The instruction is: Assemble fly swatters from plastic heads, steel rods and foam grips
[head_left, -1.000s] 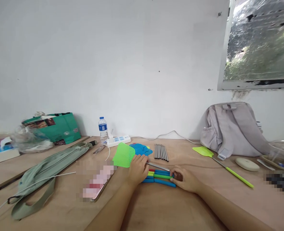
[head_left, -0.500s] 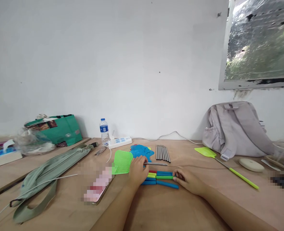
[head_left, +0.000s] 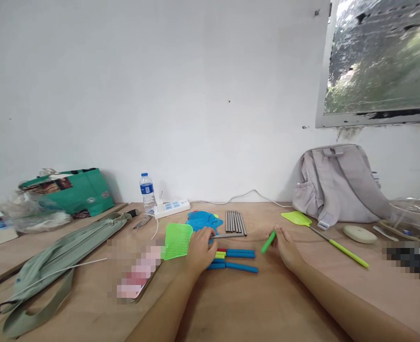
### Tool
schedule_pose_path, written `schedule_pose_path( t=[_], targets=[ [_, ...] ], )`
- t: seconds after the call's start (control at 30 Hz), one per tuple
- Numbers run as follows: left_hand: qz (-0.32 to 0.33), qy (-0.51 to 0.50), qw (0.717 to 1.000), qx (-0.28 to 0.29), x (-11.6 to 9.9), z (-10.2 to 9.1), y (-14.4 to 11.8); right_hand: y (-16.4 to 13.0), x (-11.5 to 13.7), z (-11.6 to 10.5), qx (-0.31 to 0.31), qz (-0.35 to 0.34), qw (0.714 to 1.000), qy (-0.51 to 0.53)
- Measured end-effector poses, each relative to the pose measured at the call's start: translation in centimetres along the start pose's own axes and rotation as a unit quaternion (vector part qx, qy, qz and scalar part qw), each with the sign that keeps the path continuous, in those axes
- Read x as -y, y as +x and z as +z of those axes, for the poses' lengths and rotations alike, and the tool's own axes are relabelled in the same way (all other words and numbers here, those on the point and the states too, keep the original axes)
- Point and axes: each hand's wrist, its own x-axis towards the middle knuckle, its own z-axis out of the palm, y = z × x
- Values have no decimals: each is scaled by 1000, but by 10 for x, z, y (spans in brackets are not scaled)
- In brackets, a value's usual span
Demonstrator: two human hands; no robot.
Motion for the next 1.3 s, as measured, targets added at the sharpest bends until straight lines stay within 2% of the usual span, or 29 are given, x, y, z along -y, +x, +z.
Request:
schedule_pose_path(
  t=[0.1, 0.17, 0.23, 0.33, 0.4, 0.47, 0.57, 0.67, 0.9, 1.1, 1.3],
  targets=[
    [36, -6, 999, 17, 0, 1, -1, 1, 7, -1, -30, 83, 993, 75],
    [61, -4, 998, 25, 1, 2, -2, -1, 15, -2, -2, 90, 992, 90],
    [79, 5, 997, 26, 1, 2, -2, -4, 23, -4, 46, 78, 994, 53],
    [99, 15, 995, 17, 1, 1, -2, -9, 34, -9, 132, -11, 987, -92],
    [109, 20, 994, 14, 0, 0, -1, -13, 39, -12, 176, -91, 960, -200],
    [117, 24, 993, 19, -1, -2, 0, -18, 42, -14, 194, -129, 933, -275],
    [120, 31, 992, 32, -3, -3, 0, -27, 46, -15, 192, -123, 916, -329],
    [116, 32, 992, 44, -5, -3, -1, -33, 51, -15, 207, -130, 908, -339],
    [127, 21, 991, 42, -6, -4, 0, -32, 65, -14, 158, -146, 926, -310],
    [129, -12, 990, 62, -4, -7, 0, -30, 67, -18, 142, -209, 911, -327],
    [159, -42, 984, 66, -1, -5, 1, -29, 68, -23, 134, -256, 888, -358]
  ],
)
